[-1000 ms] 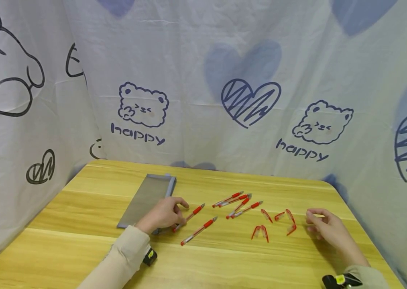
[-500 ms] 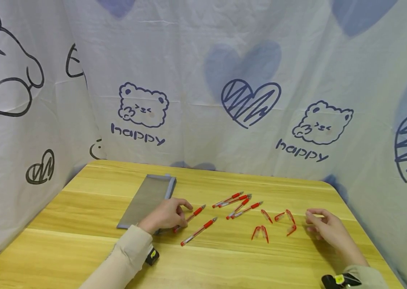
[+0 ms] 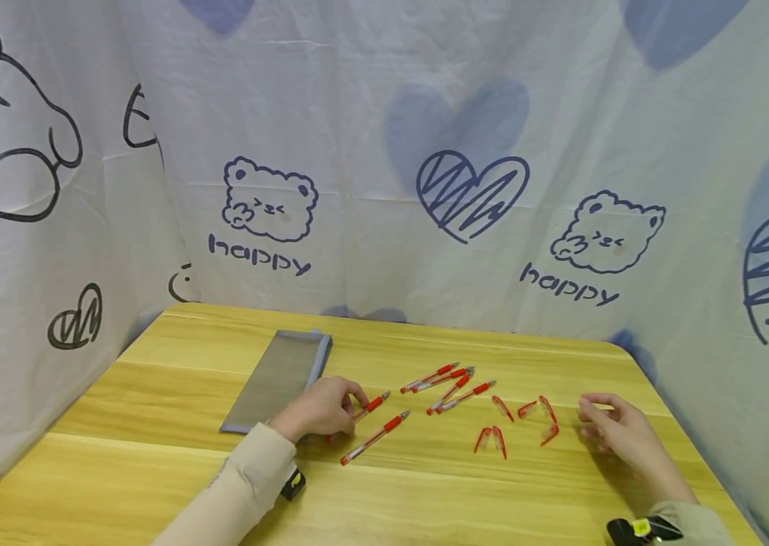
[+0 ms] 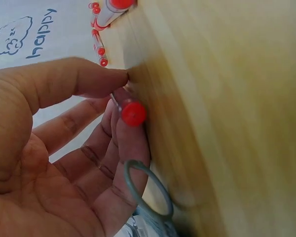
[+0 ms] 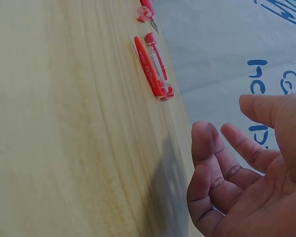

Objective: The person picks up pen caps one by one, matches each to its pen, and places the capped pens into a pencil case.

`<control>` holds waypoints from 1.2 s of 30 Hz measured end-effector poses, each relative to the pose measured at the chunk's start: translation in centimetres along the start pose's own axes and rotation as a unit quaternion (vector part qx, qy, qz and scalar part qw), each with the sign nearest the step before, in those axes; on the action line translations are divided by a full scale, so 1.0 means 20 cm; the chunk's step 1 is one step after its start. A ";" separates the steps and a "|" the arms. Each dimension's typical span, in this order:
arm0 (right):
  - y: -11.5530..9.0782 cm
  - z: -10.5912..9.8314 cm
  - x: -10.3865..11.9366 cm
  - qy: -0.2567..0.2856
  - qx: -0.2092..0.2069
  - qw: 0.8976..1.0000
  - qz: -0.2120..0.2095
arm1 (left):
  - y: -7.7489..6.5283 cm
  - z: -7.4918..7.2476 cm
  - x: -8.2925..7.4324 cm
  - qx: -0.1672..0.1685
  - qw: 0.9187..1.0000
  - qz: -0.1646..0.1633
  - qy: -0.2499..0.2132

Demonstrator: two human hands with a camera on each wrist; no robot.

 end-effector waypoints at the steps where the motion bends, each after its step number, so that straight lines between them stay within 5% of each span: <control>1: 0.00 0.00 0.00 0.001 -0.001 1.000 -0.002 | 0.00 0.00 0.00 0.000 1.000 0.001 0.000; 22: 0.05 0.04 0.01 0.005 0.004 1.000 -0.012 | -0.02 0.00 0.03 -0.006 1.000 -0.001 -0.018; 36: 0.11 0.06 0.07 -0.056 0.009 0.997 -0.055 | -0.03 -0.01 0.03 0.004 0.998 -0.003 -0.063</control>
Point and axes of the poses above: each hand's wrist, its own y-axis towards the middle knuckle, its own z-axis out of the palm, x = y × z, the point moved 2 cm from there along y, towards the middle knuckle, and after that the axes turned 5 degrees about -z, right-handed, at the moved point
